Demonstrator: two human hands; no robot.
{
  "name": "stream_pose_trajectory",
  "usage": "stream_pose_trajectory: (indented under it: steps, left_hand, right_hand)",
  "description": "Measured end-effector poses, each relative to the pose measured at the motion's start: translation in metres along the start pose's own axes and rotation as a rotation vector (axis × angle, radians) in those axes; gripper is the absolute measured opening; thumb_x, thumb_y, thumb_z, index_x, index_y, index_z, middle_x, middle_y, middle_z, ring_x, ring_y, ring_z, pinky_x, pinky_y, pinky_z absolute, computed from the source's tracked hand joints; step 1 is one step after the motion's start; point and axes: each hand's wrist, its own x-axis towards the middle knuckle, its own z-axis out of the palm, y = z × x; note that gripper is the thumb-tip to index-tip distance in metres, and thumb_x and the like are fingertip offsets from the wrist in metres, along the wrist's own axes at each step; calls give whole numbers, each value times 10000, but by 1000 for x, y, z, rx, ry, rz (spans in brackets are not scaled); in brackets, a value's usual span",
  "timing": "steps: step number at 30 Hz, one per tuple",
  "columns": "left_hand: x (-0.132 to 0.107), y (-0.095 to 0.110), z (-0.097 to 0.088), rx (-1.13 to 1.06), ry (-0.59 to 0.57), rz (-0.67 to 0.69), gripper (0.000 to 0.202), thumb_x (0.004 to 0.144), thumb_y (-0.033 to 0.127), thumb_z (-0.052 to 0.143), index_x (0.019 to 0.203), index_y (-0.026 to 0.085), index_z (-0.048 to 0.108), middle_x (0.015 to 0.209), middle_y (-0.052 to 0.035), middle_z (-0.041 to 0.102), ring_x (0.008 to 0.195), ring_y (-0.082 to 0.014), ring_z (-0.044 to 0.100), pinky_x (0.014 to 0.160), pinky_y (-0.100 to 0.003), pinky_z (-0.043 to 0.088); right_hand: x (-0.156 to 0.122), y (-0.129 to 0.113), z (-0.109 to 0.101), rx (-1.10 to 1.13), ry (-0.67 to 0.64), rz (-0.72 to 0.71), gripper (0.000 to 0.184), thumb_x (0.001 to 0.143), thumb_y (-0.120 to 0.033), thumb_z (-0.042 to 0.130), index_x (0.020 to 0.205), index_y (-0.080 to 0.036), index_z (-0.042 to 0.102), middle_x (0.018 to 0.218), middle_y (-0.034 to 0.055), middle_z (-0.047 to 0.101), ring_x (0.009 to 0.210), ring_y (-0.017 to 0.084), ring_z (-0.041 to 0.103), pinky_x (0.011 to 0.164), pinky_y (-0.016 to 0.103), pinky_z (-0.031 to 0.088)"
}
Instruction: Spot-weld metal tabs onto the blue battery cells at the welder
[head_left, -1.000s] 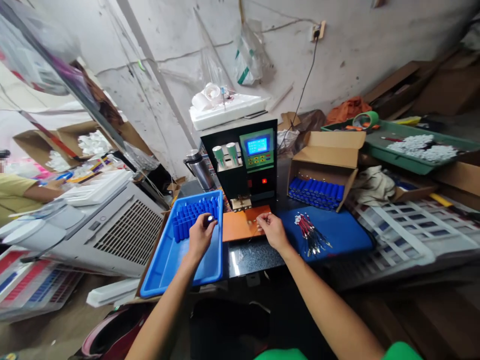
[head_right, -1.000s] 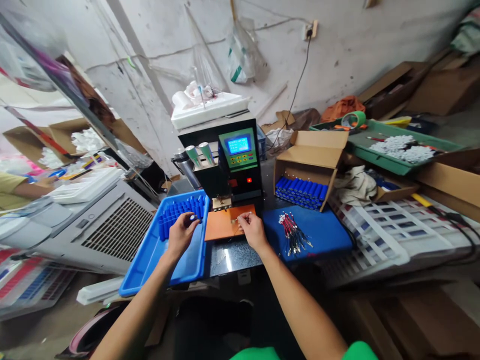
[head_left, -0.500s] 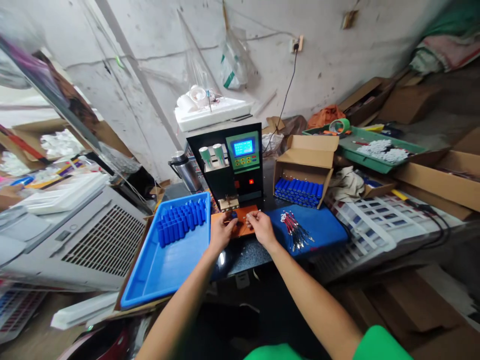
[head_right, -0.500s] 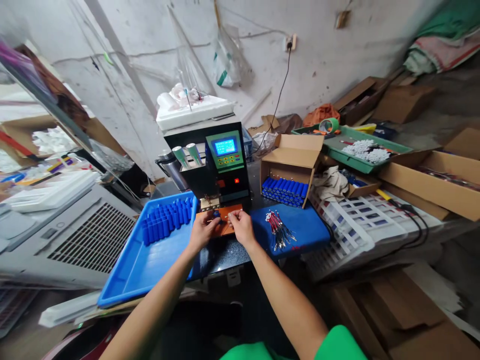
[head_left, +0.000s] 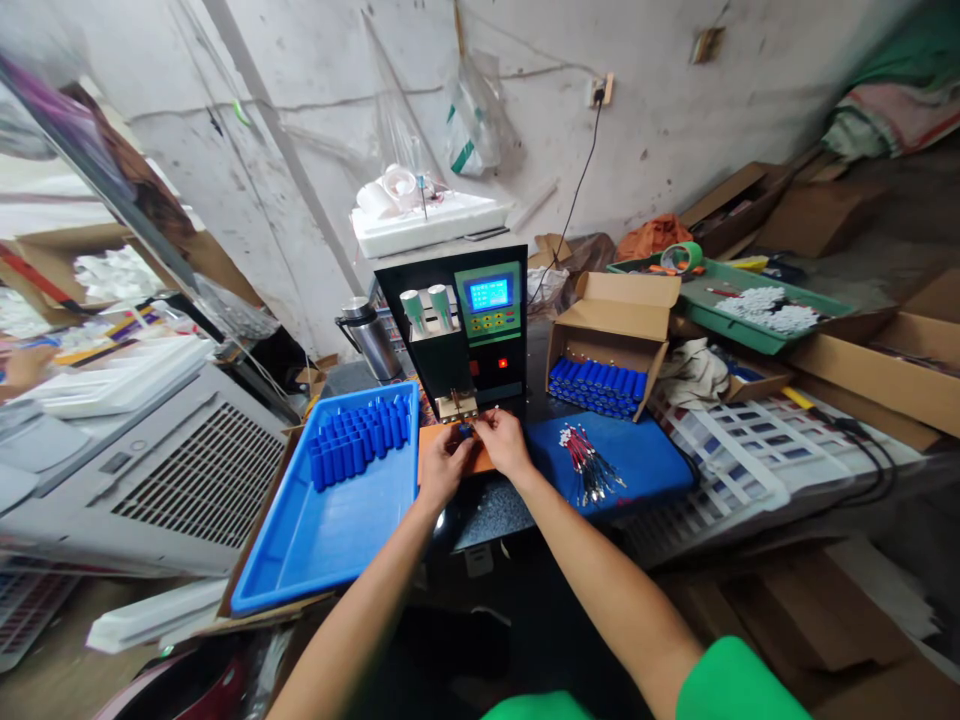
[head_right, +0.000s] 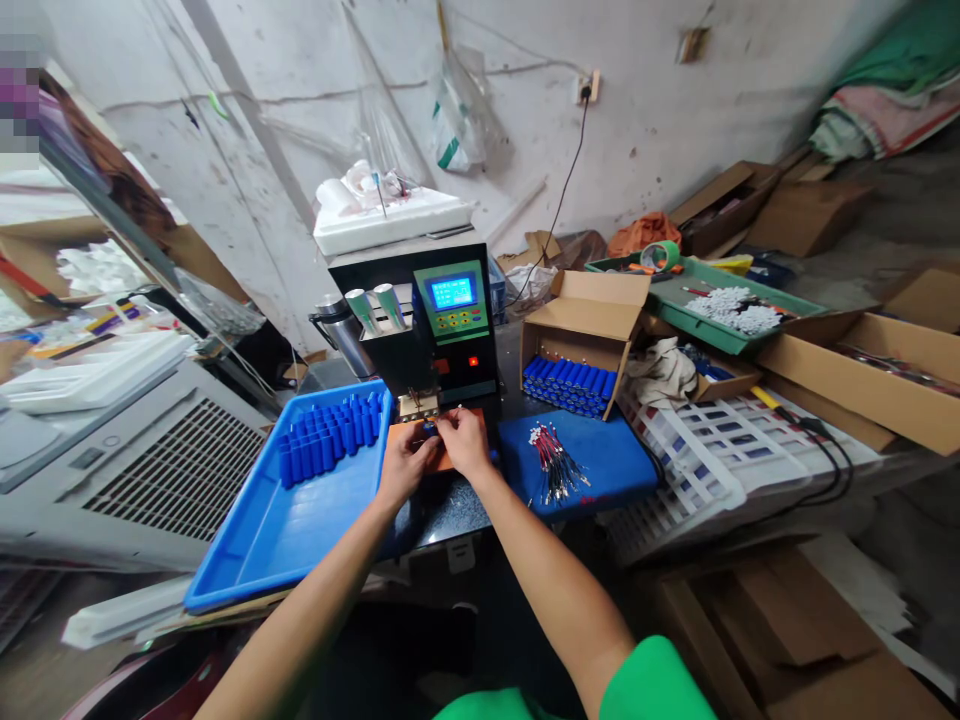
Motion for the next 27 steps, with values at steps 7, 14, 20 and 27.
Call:
stream_pose_trajectory:
  steps: [7,14,20,27]
  left_hand:
    - [0,-2,-1,-12,-9,11,333,791,362,626,1036,138,654,924,-67,715,874,-199,665,829,-339,528]
    - [2,-5,-2,4,-10,11,333,790,328,628,1059,134,653,972,-75,710,884,-200,660,834,-328,516]
    - [1,-3,-2,3,-17,16,345,797,321,625,1086,135,645,991,-81,711,911,-207,661,860,-340,513]
    - [0,-1,-1,10,-18,15,337,794,330,624,1071,138,649,1000,-77,715,910,-198,665,858,-328,515]
  right_hand:
    - [3,6,4,-69,-9,-34,136,802,-326,608,797,-211,679,773,46,716,740,198,654,664,277,494]
    - [3,10,5,-96,-12,-29,156,815,-357,620,814,-214,682,794,45,720,759,198,659,672,276,494]
    - [1,10,4,-82,-7,-28,142,815,-354,628,814,-221,677,807,43,721,772,200,661,681,280,498]
    - [0,11,4,-72,-16,-23,147,820,-358,620,822,-223,680,806,46,718,767,200,655,685,285,498]
